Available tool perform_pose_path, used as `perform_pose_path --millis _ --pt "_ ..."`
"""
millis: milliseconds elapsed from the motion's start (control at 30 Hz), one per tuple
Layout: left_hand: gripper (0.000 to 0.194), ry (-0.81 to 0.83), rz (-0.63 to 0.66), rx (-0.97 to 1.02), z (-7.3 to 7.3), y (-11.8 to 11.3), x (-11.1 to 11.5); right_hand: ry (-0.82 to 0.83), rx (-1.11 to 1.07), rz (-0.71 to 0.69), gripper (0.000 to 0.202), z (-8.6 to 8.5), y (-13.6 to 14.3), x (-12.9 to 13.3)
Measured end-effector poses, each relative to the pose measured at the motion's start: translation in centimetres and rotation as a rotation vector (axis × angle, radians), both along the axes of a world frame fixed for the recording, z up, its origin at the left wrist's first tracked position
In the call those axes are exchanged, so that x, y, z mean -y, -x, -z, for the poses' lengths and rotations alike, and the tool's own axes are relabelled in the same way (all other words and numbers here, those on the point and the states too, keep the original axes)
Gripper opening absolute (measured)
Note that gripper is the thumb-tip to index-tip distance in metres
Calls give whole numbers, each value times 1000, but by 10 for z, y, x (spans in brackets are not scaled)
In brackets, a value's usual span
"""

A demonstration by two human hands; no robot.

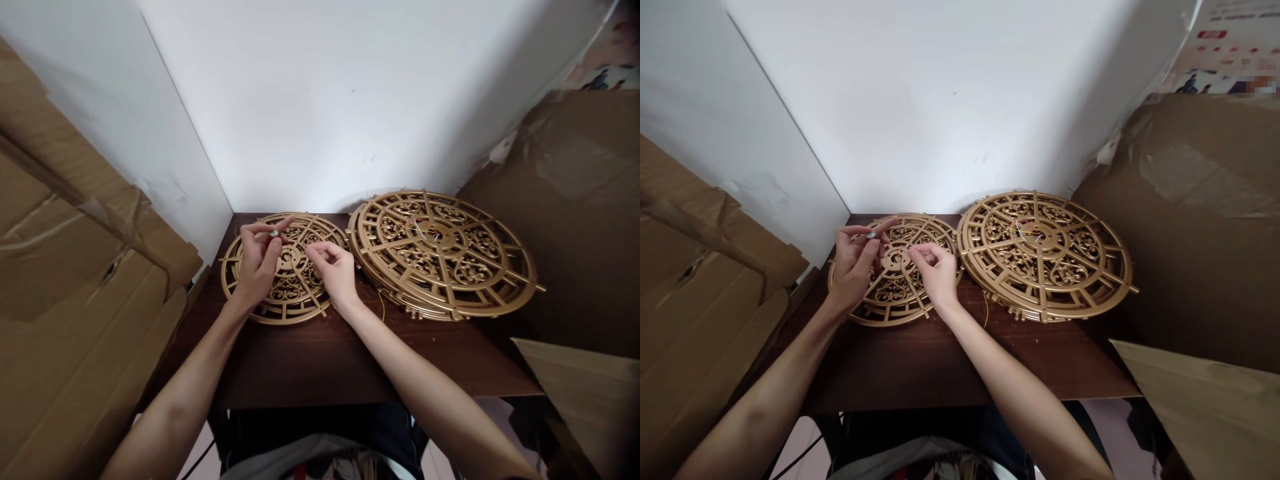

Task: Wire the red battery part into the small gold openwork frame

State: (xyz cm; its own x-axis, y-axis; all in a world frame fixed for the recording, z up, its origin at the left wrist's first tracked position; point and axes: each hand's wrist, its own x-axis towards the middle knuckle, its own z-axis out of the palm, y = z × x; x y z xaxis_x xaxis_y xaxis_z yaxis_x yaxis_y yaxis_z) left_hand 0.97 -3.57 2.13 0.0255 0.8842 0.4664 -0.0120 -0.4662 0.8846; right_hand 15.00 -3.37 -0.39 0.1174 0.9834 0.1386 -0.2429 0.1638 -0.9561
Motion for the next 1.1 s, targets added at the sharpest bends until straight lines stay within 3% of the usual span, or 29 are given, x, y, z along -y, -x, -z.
perform_pose_path --millis 233,667,1100 --pt "13 -115 59 -145 8 0 -7 -109 55 83 15 -2 0 3" --pt "27 7 115 -76 6 -2 -6 -216 118 75 9 -2 0 6" --pt "24 -2 112 -118 4 -1 -4 -207 118 71 9 -3 0 6"
